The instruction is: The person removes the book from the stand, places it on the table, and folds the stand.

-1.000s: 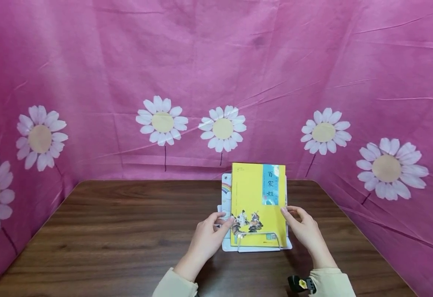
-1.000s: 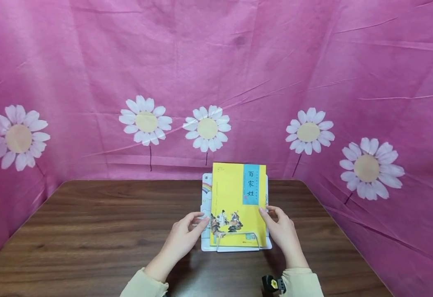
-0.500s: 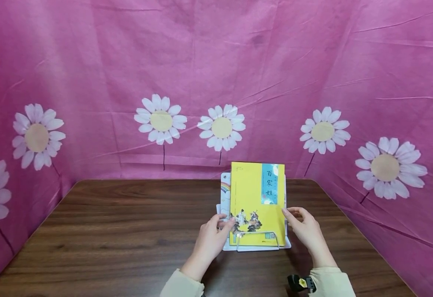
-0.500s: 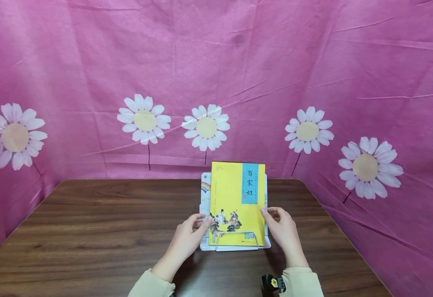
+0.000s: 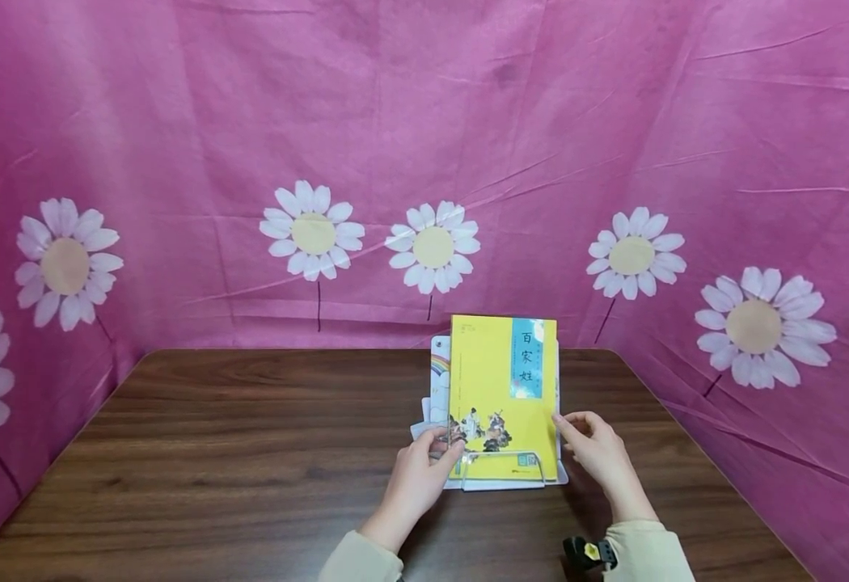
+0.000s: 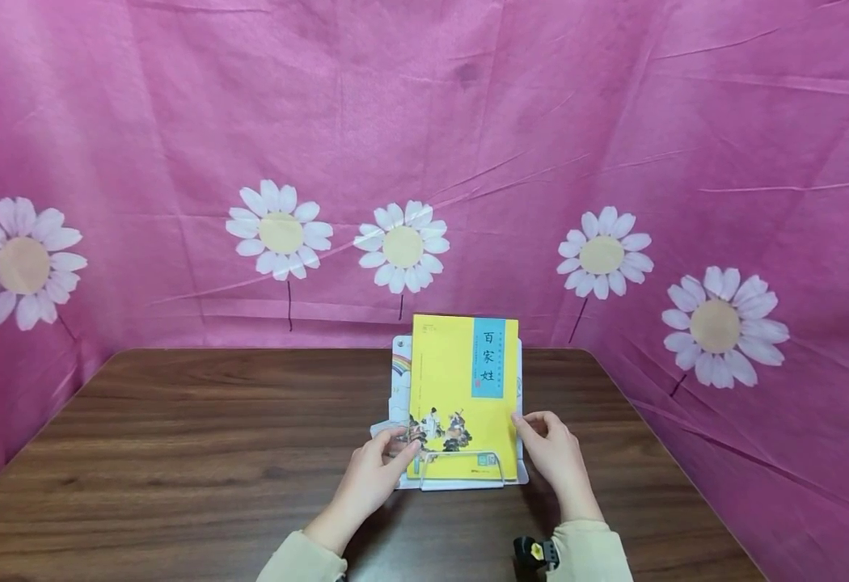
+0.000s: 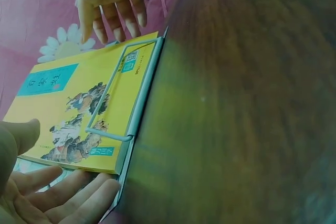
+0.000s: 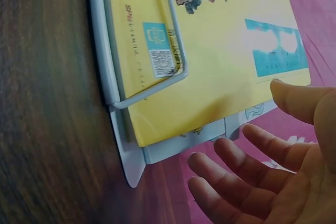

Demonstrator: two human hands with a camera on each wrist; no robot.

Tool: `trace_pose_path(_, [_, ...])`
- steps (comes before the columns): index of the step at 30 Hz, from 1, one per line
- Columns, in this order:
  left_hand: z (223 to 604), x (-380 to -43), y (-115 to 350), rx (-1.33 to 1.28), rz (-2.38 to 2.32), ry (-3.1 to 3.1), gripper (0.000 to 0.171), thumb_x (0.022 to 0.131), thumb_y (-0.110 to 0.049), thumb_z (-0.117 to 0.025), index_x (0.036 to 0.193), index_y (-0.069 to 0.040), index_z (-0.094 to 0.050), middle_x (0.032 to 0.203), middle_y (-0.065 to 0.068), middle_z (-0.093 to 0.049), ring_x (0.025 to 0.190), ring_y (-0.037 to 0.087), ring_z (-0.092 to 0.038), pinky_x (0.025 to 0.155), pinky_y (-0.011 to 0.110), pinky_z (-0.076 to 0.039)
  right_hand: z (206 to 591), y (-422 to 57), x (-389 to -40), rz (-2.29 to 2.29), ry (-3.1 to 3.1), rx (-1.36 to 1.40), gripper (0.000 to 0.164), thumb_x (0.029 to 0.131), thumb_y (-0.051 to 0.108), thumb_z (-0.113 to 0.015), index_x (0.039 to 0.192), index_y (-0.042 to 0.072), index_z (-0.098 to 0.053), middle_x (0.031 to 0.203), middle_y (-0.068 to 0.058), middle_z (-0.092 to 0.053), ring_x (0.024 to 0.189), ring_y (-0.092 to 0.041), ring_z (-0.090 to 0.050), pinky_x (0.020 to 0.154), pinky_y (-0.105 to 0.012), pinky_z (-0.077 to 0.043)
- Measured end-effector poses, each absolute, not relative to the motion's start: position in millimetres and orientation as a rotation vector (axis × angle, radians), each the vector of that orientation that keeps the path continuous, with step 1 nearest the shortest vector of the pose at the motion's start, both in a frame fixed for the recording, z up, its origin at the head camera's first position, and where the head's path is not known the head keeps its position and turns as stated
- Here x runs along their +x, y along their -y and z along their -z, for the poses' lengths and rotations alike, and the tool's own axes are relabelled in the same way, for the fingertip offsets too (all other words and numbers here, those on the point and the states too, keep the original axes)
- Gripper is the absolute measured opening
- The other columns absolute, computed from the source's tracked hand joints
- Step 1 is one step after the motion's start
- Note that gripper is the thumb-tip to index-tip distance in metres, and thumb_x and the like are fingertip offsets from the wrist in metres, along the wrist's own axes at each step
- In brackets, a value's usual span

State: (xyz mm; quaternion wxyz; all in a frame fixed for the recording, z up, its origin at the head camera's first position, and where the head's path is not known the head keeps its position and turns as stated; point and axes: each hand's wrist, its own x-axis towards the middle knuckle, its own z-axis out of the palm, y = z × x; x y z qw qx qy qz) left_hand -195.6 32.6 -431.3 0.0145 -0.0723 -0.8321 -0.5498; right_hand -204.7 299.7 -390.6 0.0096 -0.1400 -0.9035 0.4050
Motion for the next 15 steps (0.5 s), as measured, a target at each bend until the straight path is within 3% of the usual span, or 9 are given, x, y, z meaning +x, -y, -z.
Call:
trace_pose_path(6, [435,-198,-33,-0.252,1.656,2.609,0.042,0.095,-0.032,-0.065,0.124,-0.001,-0.066,0.106,0.01,-0.072,0.093,0.021,-0.069,0.081,0.04,-0.057,394,-301,-206,-1.338,2.824,-0.451,0.067,0.097,0.054,-0.053,0.129,-0.006,-0.048,0.118,-0.026,-0.058,0.096,-0.03,-0.062,0.075,-0.036,-0.058])
trace_pose_path(13, [439,-199,-31,-0.325,1.751,2.567,0.029,0.095,-0.014,-0.064,0.117,0.003,-0.069,0.096,0.011,-0.073,0.064,0.011,-0.063,0.056,0.021,-0.052,400,-301,-205,-1.359,2.845,-0.451,0.061,0.097,0.046,-0.057,0.121,-0.011,-0.055,0.102,-0.021,-0.064,0.081,-0.022,-0.06,0.066,-0.031,-0.054])
trace_pose_path(15, [441,-200,-31,-0.331,1.803,2.538,0.027,0.094,-0.01,-0.064,0.116,0.005,-0.069,0.096,0.012,-0.072,0.064,0.01,-0.062,0.054,0.019,-0.052,402,-300,-205,-1.369,2.846,-0.437,0.057,0.098,0.041,-0.059,0.119,-0.012,-0.058,0.097,-0.018,-0.066,0.076,-0.021,-0.06,0.064,-0.031,-0.053])
